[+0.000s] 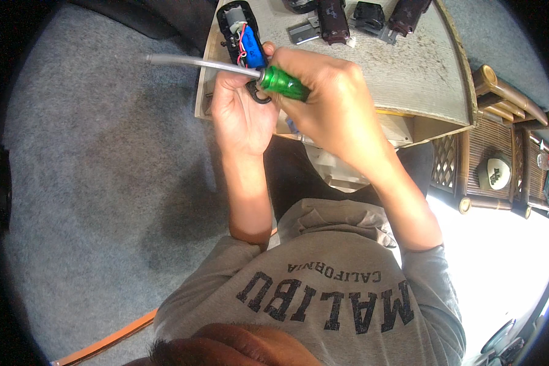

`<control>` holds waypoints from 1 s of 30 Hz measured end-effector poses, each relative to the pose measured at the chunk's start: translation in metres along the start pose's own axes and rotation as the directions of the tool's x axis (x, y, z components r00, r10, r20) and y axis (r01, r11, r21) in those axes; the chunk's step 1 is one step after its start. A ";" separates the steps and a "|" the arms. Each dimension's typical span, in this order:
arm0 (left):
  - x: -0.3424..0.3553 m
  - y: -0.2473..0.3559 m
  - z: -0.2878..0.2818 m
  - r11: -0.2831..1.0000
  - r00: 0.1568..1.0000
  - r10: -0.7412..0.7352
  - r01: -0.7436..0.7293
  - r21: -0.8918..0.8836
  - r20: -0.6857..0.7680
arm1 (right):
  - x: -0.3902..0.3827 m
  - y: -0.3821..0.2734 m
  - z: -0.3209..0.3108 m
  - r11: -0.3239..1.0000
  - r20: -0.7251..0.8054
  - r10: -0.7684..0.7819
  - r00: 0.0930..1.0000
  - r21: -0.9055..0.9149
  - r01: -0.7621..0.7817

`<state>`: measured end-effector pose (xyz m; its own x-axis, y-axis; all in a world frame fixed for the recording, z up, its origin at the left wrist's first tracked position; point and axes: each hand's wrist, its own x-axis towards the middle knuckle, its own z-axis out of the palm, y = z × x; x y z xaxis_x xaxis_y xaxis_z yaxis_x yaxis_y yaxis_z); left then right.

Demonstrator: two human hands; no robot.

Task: The person disassembles a hair clipper using a screwdriver, removes internal components, and places small parts into a container.

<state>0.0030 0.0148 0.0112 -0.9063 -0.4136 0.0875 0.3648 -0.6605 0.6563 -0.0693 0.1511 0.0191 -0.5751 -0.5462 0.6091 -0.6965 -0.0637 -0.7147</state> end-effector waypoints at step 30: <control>0.006 0.002 0.015 0.940 0.967 -0.089 0.160 -0.301 0.238 | 0.006 0.004 -0.015 0.975 0.009 0.111 0.994 0.194 -0.111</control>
<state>-0.0052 0.0204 0.0236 -0.9597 -0.1920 0.2051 0.2618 -0.8757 0.4056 -0.0819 0.1604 0.0255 -0.6451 -0.5572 0.5229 -0.5318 -0.1640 -0.8308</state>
